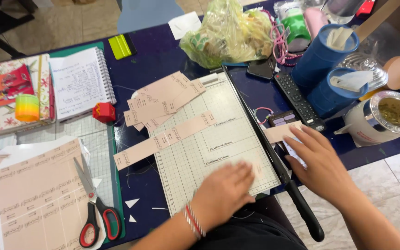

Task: Trimming printed paper sheets using a pair of scissors and a cutting guide

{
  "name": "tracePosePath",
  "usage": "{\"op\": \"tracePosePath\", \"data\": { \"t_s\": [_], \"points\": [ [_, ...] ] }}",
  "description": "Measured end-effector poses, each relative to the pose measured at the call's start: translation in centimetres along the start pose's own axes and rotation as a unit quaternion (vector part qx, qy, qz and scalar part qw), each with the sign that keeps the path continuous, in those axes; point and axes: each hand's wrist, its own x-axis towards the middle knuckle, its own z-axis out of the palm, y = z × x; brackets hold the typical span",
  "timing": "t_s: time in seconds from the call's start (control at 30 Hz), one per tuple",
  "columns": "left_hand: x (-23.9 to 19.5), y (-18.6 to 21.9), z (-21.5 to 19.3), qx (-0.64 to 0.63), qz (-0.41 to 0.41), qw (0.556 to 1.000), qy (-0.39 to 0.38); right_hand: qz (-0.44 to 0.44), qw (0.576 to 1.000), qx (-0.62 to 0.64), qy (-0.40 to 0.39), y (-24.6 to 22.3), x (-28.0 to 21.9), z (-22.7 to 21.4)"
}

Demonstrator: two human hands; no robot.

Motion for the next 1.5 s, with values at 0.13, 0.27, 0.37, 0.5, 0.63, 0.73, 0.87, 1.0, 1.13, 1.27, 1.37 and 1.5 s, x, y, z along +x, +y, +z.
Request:
{"op": "tracePosePath", "data": {
  "t_s": [0.13, 0.27, 0.37, 0.5, 0.63, 0.73, 0.87, 1.0, 1.13, 1.27, 1.37, 1.5],
  "points": [
    [-1.6, 3.4, -1.8, 0.064, 0.055, 0.991, 0.106, -0.067, 0.991, -0.115, -0.015, 2.8, 3.0, 4.4],
    [-3.4, 3.5, -2.0, 0.061, -0.012, 0.987, 0.147, -0.07, 0.98, -0.165, -0.083, 3.5, 4.1, 5.1],
    [-3.0, 3.5, -4.9, -0.146, -0.199, 0.948, 0.201, -0.087, 0.976, -0.191, -0.054, 3.6, 4.2, 4.8],
    [-2.9, 2.8, -6.2, -0.404, -0.39, 0.799, 0.218, -0.066, 0.956, -0.287, 0.005, 3.1, 4.4, 2.4],
    [-3.1, 2.9, -6.2, -0.471, -0.396, 0.759, 0.212, -0.019, 0.944, -0.328, 0.03, 2.4, 4.5, -0.9],
    [-3.2, 2.8, -6.3, -0.503, -0.403, 0.734, 0.215, -0.046, 0.954, -0.27, 0.123, -0.5, 5.4, -3.9],
    [-3.8, 1.2, -5.1, -0.567, -0.384, 0.696, 0.215, -0.248, 0.964, 0.086, -0.039, -7.6, 7.2, -5.8],
    [-4.7, 0.8, -5.4, -0.419, -0.312, 0.838, 0.159, -0.406, 0.893, 0.134, -0.139, -14.3, 10.0, -5.6],
    [-6.6, 0.1, -6.5, -0.426, -0.303, 0.842, 0.132, -0.407, 0.898, 0.099, -0.135, -15.2, 12.8, -2.8],
    [-8.9, -2.0, -7.6, -0.491, -0.341, 0.789, 0.142, -0.405, 0.874, 0.112, -0.245, -14.5, 17.5, -0.9],
    [-10.1, -4.9, -9.4, -0.277, -0.366, 0.856, 0.236, -0.244, 0.928, 0.019, -0.282, -14.8, 23.1, -1.2],
    [-11.5, -9.8, -9.9, 0.13, -0.338, 0.925, 0.119, -0.324, 0.944, 0.012, 0.069, -12.8, 28.1, 3.8]
  ]
}}
